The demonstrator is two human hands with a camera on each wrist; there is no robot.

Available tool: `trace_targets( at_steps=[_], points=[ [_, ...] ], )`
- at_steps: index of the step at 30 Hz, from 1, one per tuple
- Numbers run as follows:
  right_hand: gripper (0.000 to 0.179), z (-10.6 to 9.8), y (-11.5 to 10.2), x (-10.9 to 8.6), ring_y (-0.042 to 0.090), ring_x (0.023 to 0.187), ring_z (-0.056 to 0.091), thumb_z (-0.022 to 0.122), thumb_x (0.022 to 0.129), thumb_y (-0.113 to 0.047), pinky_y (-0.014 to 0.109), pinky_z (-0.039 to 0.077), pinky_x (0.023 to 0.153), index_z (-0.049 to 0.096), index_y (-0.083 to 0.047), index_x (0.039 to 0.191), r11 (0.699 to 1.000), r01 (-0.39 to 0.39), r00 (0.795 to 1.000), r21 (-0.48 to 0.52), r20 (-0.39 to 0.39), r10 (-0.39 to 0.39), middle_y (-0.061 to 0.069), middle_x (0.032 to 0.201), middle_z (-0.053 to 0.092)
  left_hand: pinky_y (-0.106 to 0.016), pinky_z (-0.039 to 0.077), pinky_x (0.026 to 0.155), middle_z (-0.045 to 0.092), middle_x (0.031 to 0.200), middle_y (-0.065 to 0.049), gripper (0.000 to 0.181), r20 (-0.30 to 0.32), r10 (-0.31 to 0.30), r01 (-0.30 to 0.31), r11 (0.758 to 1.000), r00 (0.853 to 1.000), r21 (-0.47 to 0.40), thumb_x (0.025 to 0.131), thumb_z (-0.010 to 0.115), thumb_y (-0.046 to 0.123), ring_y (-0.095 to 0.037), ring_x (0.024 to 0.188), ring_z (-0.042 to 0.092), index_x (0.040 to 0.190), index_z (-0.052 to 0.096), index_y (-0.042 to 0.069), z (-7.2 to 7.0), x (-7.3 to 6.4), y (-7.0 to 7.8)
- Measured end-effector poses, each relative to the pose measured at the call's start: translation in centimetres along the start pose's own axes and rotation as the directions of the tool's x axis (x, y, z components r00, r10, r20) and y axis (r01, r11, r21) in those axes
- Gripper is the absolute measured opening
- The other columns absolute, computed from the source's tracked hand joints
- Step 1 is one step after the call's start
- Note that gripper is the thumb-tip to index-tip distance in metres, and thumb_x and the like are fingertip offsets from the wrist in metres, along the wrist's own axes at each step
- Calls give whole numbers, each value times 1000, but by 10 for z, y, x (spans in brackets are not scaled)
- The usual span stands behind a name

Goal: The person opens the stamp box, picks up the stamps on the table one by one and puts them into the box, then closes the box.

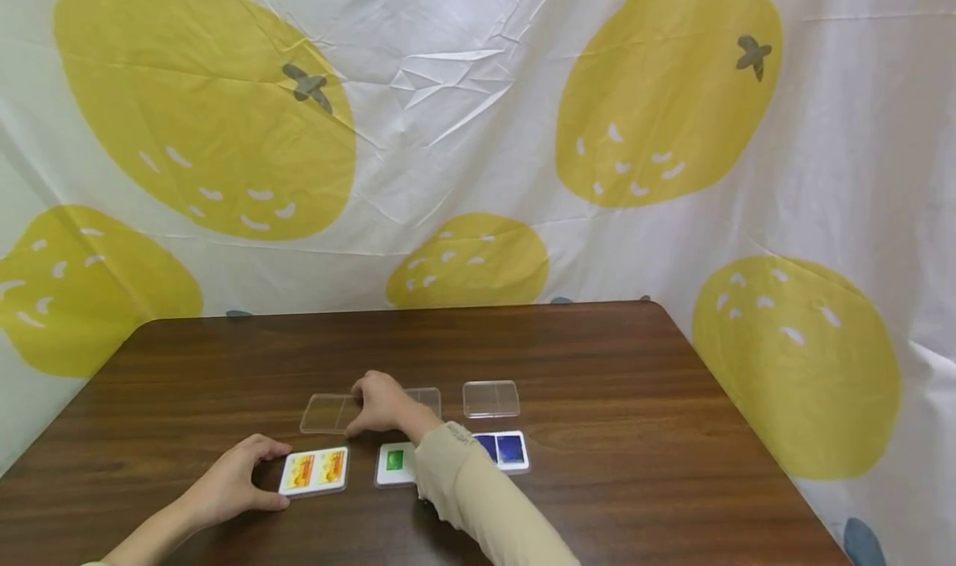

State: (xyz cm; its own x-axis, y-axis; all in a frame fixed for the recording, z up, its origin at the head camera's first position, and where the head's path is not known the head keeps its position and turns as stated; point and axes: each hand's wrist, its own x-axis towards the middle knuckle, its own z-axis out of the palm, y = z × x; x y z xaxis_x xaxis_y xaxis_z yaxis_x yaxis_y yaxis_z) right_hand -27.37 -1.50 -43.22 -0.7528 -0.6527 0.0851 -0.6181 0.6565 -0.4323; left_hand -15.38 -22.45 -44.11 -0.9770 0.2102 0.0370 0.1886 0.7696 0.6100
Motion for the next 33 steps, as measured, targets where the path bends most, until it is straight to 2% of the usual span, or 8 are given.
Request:
trace_targets(
  at_steps=[4, 8, 13, 19, 24, 27, 33],
  points=[
    [55, -7, -1, -10, 15, 91, 56, 82, 61, -27, 21, 43, 81, 64, -1, 106, 997, 36, 999, 65, -19, -35, 5, 99, 59, -46, 43, 83, 56, 99, -4, 61, -5, 4, -4, 1000, 1000, 15, 52, 86, 24, -23, 95, 52, 103, 62, 1, 0, -1, 0],
    [53, -13, -6, -23, 14, 87, 54, 82, 62, -24, 19, 43, 75, 64, -1, 107, 991, 103, 995, 90, -7, -103, 6, 98, 58, -46, 43, 82, 56, 97, -4, 60, -6, 30, -30, 999, 1000, 29, 53, 86, 26, -23, 93, 52, 101, 62, 0, -1, -1, -2],
    [51, -11, -14, -39, 12, 81, 53, 82, 63, -23, 14, 40, 68, 64, -1, 106, 985, 166, 986, 53, 6, -167, 6, 97, 58, -45, 44, 80, 56, 96, -3, 59, -17, 69, -69, 997, 997, 41, 53, 86, 28, -23, 91, 52, 100, 62, 0, -1, -1, -5],
    [49, 0, -25, -52, 7, 85, 53, 82, 61, -27, 12, 39, 74, 66, -4, 101, 970, 237, 971, -46, -4, -238, 3, 97, 60, -47, 43, 81, 56, 98, -4, 61, -7, 70, -70, 997, 998, 21, 54, 85, 29, -23, 93, 52, 102, 61, 0, 0, -1, -6],
    [50, 8, -31, -55, 5, 89, 52, 82, 60, -30, 14, 38, 80, 66, -5, 101, 966, 243, 970, -94, -4, -244, 0, 96, 61, -48, 43, 82, 56, 100, -5, 62, 5, 86, -86, 996, 996, 14, 56, 84, 31, -24, 95, 52, 104, 60, -1, -1, -1, -6],
    [50, 11, -33, -55, 4, 88, 52, 81, 60, -29, 12, 38, 80, 66, -6, 102, 967, 234, 972, -101, -3, -235, 0, 95, 61, -48, 43, 83, 56, 101, -6, 64, 13, 96, -96, 995, 995, 11, 56, 84, 32, -25, 96, 52, 105, 60, -2, -3, -1, -7],
    [52, 14, -38, -52, 4, 87, 52, 81, 59, -30, 11, 39, 79, 66, -7, 103, 972, 211, 977, -107, -2, -212, -2, 94, 60, -51, 41, 85, 55, 102, -7, 68, 37, 73, -73, 997, 997, -4, 55, 84, 33, -27, 98, 51, 107, 58, -3, -5, -1, -9]
  ],
)
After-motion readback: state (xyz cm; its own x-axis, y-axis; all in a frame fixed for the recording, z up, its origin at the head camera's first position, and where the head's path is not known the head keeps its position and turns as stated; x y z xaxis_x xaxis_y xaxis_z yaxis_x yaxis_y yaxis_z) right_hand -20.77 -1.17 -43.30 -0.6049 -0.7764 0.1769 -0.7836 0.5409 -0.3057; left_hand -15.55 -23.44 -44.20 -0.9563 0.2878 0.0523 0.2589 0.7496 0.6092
